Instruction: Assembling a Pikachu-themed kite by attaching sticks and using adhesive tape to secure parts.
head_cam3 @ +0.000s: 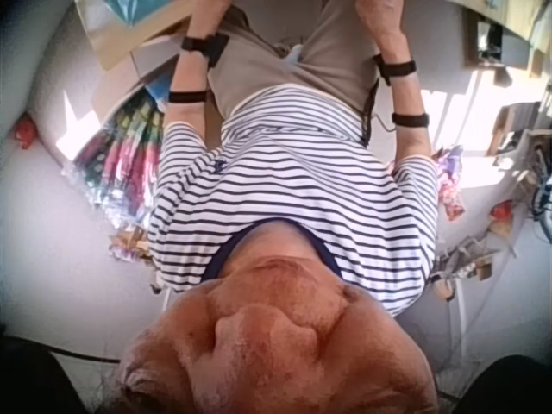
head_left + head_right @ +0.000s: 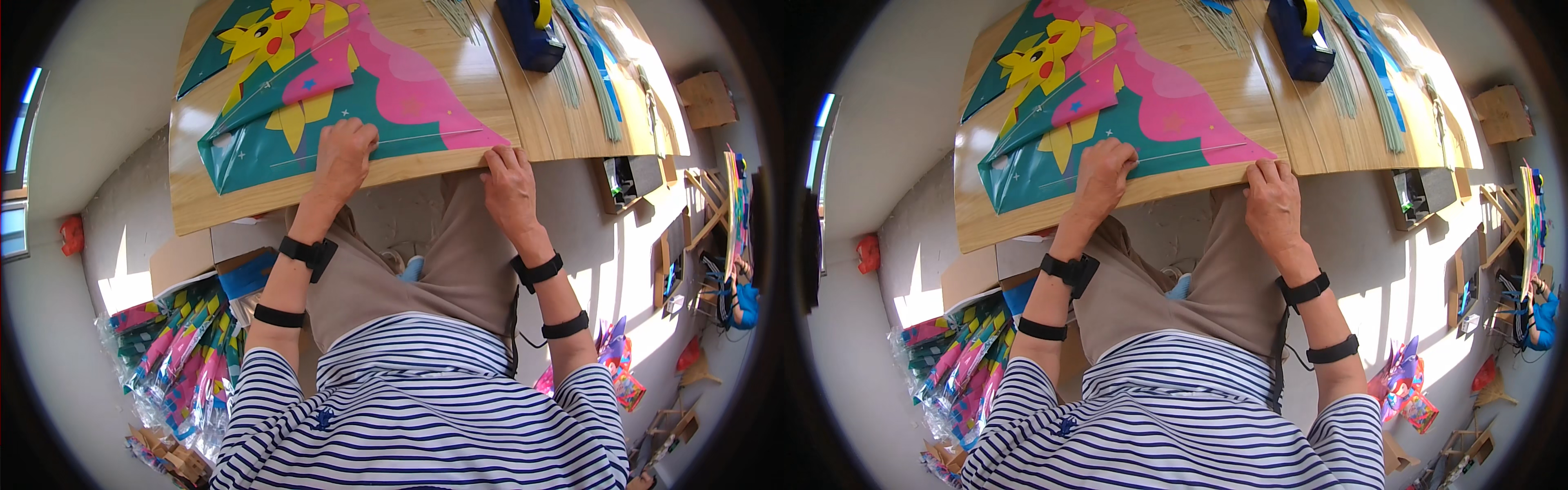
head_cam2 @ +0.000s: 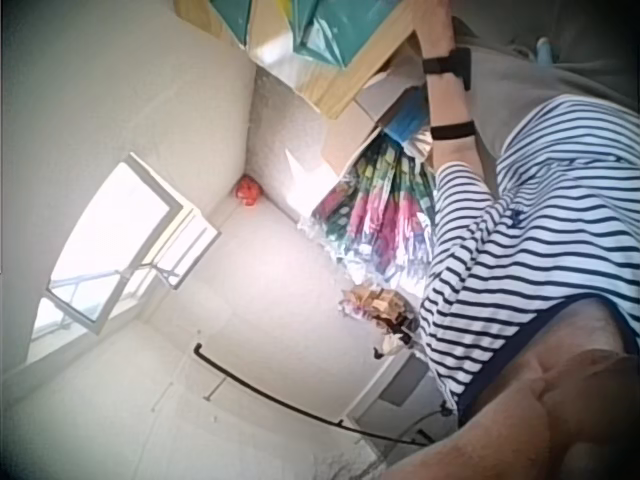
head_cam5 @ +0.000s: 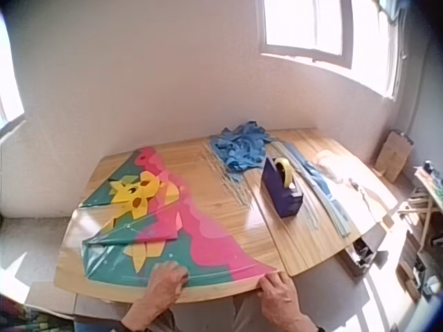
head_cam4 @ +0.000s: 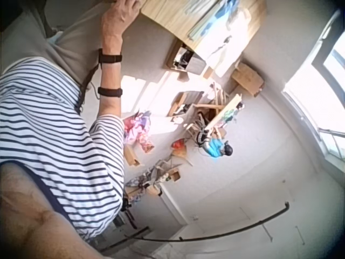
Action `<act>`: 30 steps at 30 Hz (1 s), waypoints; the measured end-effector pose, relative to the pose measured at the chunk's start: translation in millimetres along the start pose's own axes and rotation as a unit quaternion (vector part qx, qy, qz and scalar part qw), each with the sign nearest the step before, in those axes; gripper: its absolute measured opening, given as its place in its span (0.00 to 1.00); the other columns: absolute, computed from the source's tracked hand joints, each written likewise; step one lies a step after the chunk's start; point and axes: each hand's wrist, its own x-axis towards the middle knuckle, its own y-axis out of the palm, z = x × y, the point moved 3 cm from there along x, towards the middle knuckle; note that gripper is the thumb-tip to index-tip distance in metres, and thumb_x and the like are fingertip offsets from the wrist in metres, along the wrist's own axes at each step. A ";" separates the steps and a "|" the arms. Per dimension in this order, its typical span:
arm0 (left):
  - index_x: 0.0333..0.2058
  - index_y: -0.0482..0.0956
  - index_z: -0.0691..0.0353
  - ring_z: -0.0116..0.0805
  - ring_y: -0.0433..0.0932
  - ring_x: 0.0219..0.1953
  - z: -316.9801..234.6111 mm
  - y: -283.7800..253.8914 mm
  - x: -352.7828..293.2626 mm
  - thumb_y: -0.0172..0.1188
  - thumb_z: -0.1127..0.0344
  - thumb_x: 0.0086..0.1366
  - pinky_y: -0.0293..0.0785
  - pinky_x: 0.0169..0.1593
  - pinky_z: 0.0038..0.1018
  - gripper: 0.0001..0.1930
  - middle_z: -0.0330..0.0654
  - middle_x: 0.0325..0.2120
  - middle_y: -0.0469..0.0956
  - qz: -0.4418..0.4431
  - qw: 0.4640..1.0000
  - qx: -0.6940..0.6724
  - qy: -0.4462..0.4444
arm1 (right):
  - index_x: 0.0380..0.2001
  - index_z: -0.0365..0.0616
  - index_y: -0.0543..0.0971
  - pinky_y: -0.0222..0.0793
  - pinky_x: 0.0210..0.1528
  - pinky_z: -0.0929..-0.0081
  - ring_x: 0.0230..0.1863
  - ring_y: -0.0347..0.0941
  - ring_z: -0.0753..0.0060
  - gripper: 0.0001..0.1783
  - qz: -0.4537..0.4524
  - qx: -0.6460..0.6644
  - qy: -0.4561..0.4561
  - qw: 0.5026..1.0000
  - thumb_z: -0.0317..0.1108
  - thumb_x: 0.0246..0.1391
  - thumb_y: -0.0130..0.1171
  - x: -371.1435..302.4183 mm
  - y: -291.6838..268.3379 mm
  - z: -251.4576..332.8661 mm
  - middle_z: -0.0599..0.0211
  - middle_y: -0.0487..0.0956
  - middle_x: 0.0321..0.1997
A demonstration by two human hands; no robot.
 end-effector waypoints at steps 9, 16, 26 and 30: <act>0.28 0.78 0.60 0.47 0.75 0.37 -3.7 3.9 -12.8 0.64 0.74 0.54 0.67 0.41 0.40 0.04 0.43 0.27 0.74 -0.029 0.999 -0.018 0.002 | 0.42 0.37 0.77 0.67 0.55 0.58 0.53 0.69 0.50 0.21 -0.021 -0.013 -0.009 1.000 0.23 0.40 0.67 -1.0 2.3 -1.1 0.58 0.76 0.48; 0.27 0.77 0.61 0.47 0.75 0.36 -2.7 3.5 -12.5 0.64 0.74 0.54 0.68 0.41 0.40 0.04 0.43 0.27 0.74 -0.040 0.999 -0.023 -0.016 | 0.43 0.37 0.77 0.67 0.55 0.58 0.53 0.69 0.50 0.22 -0.022 -0.017 -0.005 1.000 0.23 0.40 0.68 -1.0 2.2 0.3 0.58 0.76 0.49; 0.26 0.75 0.61 0.49 0.75 0.35 2.8 5.7 -10.4 0.64 0.75 0.53 0.68 0.39 0.42 0.05 0.44 0.26 0.73 -0.021 1.000 0.003 -0.001 | 0.45 0.38 0.77 0.68 0.57 0.57 0.54 0.70 0.47 0.23 -0.014 0.004 0.006 1.000 0.20 0.40 0.66 -2.5 4.9 -4.2 0.55 0.76 0.50; 0.27 0.76 0.61 0.49 0.75 0.36 -1.4 1.0 -7.8 0.64 0.74 0.53 0.68 0.39 0.41 0.05 0.45 0.27 0.73 -0.021 1.000 -0.002 -0.002 | 0.42 0.38 0.78 0.68 0.54 0.57 0.52 0.70 0.49 0.20 -0.023 0.027 0.009 0.999 0.22 0.41 0.66 -2.3 2.9 -5.0 0.57 0.77 0.48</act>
